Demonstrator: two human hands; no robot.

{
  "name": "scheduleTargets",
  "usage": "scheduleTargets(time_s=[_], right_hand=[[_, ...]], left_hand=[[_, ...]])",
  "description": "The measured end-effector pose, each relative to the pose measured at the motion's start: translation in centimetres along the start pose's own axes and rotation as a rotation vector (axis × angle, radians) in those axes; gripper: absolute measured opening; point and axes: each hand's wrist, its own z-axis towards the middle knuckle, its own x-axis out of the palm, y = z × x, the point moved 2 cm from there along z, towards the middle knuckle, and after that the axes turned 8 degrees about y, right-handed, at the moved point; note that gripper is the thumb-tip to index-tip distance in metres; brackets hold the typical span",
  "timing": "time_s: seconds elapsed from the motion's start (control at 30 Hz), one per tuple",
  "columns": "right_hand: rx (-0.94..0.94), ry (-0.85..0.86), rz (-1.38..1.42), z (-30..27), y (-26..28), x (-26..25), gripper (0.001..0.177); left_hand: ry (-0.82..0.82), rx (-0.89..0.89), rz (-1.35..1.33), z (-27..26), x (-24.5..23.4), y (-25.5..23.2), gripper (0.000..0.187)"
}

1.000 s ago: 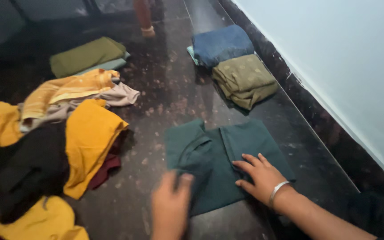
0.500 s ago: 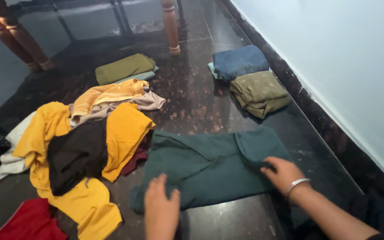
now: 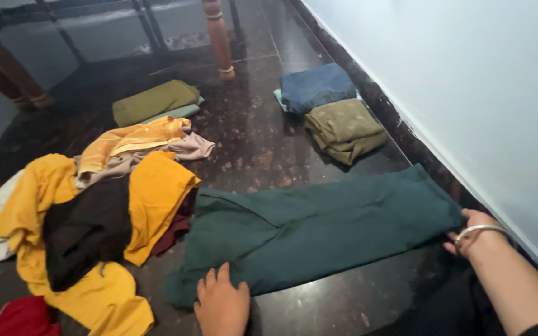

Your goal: The person folds a patterned green cloth and then a dark green shirt on a dark tiled floor. They smooth and align the items, fold them into compact rectangles, and place them on a growing stack of folded clothes.

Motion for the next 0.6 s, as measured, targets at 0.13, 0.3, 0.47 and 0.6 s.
scheduleTargets(time_s=[0.13, 0.3, 0.47, 0.6], right_hand=[[0.179, 0.035, 0.175, 0.5, -1.7, -0.3, 0.035], [0.206, 0.091, 0.226, 1.3, -2.3, 0.9, 0.045], [-0.151, -0.05, 0.093, 2.4, -2.1, 1.7, 0.079], [0.043, 0.063, 0.088, 2.9, -3.0, 1.5, 0.064]], left_hand=[[-0.038, 0.039, 0.015, 0.4, 0.3, 0.4, 0.069], [-0.041, 0.005, 0.042, -0.1, -0.3, -0.1, 0.067], [-0.591, 0.439, 0.081, -2.7, -2.5, -3.0, 0.057], [-0.639, 0.673, 0.173, -3.9, -2.5, -4.0, 0.06]])
